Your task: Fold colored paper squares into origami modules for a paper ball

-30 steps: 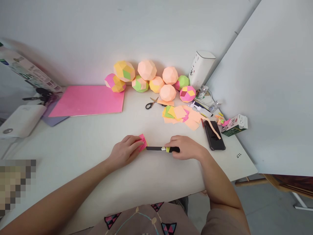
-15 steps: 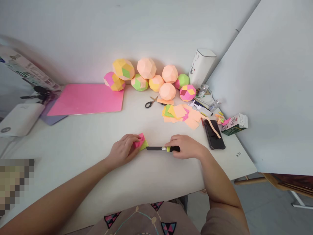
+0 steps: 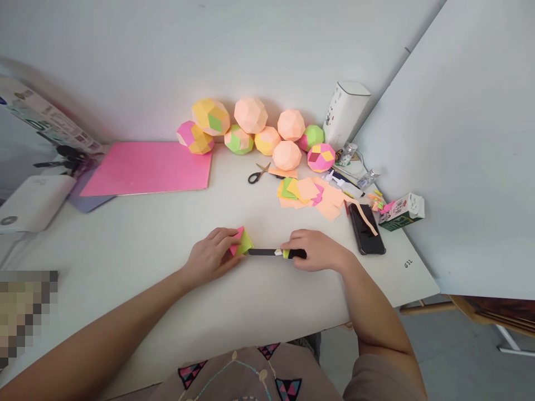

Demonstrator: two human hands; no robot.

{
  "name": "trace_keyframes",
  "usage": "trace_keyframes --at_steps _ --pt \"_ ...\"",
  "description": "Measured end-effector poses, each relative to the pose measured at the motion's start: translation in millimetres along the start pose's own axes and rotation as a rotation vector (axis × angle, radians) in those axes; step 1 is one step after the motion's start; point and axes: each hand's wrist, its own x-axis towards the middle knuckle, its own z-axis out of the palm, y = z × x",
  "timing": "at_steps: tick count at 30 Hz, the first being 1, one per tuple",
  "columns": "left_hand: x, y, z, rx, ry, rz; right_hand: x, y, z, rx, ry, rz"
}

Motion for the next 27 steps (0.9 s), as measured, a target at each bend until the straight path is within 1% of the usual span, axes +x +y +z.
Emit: trace_keyframes --at_steps 6,10,13,18,27 --pt "-0.5 -1.0 1.2 -0.015 0.037 -0.008 -0.6 1.1 0.8 -0.003 0.026 -0.019" --pt "-0.5 -1.0 1.7 -0.019 0.065 0.013 -1.5 1.7 0.0 -0.004 -0.012 0.002" --pt "-0.5 -0.8 1.3 0.023 0.036 0.019 -1.6 1.9 -0.4 -0.006 -0.041 0.024" --pt "-0.4 -0.6 0.1 0.049 -0.008 0.018 -1.3 1.3 -0.2 -0.012 -0.041 0.023" --pt "0.7 0.4 -0.3 0.016 0.022 0.010 -1.0 -0.4 -1.5 -0.013 -0.017 0.004"
